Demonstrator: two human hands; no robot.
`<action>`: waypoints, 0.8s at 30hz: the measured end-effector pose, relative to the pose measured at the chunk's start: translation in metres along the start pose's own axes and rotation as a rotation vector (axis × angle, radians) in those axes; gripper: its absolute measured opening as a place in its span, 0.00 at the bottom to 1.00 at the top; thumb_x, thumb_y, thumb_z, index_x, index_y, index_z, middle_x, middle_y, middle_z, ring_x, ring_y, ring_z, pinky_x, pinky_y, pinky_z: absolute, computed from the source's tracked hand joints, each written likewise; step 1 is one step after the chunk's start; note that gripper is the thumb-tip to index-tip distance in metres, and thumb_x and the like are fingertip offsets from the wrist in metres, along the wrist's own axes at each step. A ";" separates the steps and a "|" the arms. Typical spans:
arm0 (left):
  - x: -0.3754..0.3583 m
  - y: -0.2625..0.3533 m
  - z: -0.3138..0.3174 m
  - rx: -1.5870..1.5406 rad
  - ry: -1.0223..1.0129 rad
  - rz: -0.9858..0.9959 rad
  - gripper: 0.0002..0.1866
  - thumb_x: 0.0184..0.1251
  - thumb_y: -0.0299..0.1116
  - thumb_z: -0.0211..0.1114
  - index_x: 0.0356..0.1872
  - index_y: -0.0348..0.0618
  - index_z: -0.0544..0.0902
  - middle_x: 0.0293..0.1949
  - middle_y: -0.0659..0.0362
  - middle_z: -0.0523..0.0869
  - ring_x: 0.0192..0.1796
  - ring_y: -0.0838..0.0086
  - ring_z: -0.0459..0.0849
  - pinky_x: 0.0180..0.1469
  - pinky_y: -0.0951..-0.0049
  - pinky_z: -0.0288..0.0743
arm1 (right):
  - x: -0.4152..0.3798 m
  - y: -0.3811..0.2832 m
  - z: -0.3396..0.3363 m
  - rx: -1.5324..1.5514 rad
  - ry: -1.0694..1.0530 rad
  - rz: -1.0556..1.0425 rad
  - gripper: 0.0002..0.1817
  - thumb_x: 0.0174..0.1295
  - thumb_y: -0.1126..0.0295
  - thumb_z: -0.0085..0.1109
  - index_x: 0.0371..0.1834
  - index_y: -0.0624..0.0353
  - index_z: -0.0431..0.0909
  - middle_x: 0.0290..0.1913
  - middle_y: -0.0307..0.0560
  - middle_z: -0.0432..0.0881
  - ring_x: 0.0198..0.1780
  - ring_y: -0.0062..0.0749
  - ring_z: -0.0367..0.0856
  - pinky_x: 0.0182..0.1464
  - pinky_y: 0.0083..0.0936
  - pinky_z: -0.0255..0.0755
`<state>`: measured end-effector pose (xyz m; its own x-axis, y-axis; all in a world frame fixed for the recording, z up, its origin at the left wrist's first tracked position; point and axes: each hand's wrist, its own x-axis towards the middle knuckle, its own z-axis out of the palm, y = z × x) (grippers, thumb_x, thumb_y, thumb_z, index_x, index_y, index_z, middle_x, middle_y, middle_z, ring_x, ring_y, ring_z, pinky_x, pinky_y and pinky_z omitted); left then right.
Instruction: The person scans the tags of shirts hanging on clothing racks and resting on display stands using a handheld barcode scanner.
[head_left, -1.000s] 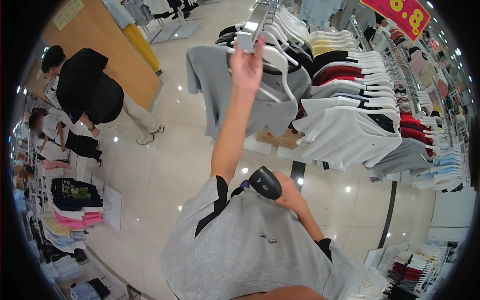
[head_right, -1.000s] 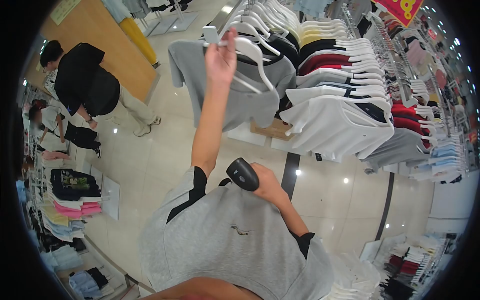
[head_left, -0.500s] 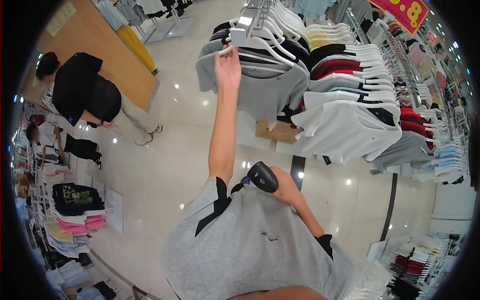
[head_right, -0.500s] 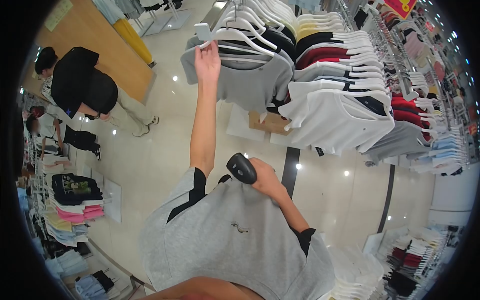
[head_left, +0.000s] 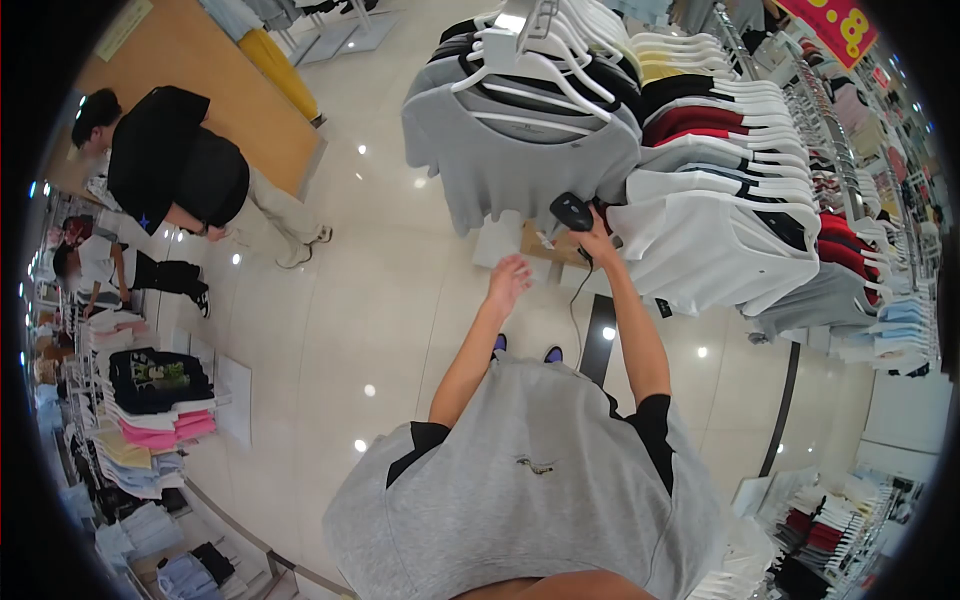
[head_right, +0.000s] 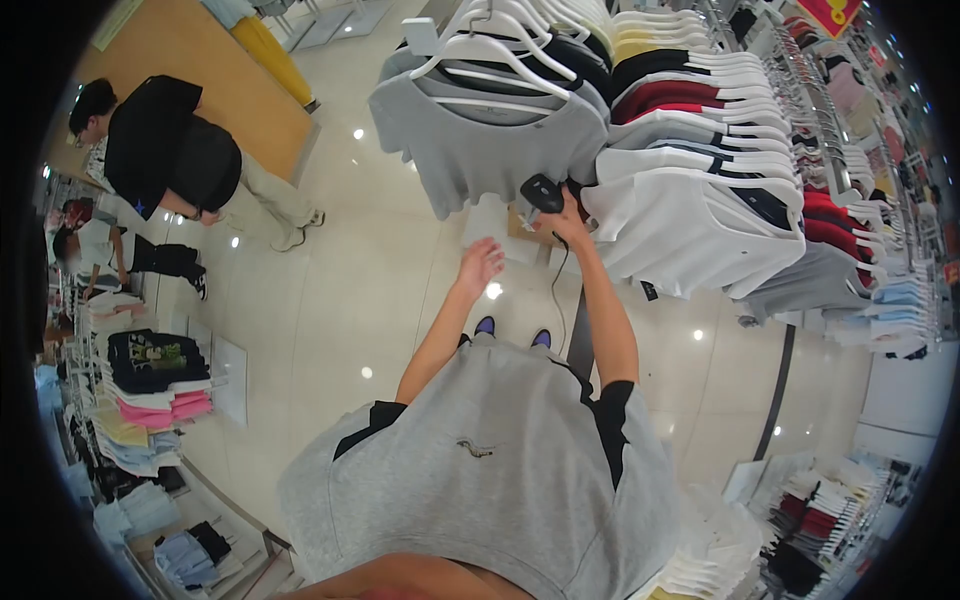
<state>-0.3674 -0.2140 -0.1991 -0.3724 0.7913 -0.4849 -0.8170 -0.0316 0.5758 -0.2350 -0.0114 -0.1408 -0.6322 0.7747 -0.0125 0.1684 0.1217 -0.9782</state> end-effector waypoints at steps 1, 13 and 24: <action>-0.006 -0.011 -0.008 0.106 0.057 -0.099 0.15 0.64 0.35 0.62 0.51 0.51 0.73 0.45 0.61 0.79 0.46 0.71 0.79 0.47 0.64 0.74 | 0.006 -0.007 0.004 -0.062 -0.152 0.101 0.30 0.43 0.74 0.66 0.54 0.65 0.69 0.45 0.49 0.82 0.45 0.31 0.78 0.51 0.26 0.72; 0.002 -0.033 -0.034 1.650 0.108 0.715 0.41 0.44 0.45 0.77 0.59 0.37 0.70 0.64 0.36 0.64 0.68 0.42 0.59 0.65 0.50 0.60 | -0.077 -0.138 0.022 0.406 -0.191 0.132 0.20 0.47 0.74 0.69 0.46 0.61 0.78 0.39 0.35 0.79 0.44 0.21 0.73 0.48 0.22 0.67; -0.015 -0.018 0.049 0.573 -0.040 0.201 0.13 0.70 0.39 0.60 0.41 0.38 0.75 0.30 0.61 0.82 0.27 0.81 0.79 0.28 0.80 0.73 | -0.138 -0.061 -0.024 -0.079 0.052 0.149 0.08 0.51 0.71 0.66 0.28 0.64 0.79 0.21 0.38 0.78 0.23 0.21 0.76 0.29 0.23 0.71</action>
<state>-0.3258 -0.1955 -0.1696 -0.4690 0.8265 -0.3114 -0.3614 0.1421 0.9215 -0.1401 -0.1105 -0.0746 -0.5557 0.8189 -0.1435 0.3178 0.0498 -0.9468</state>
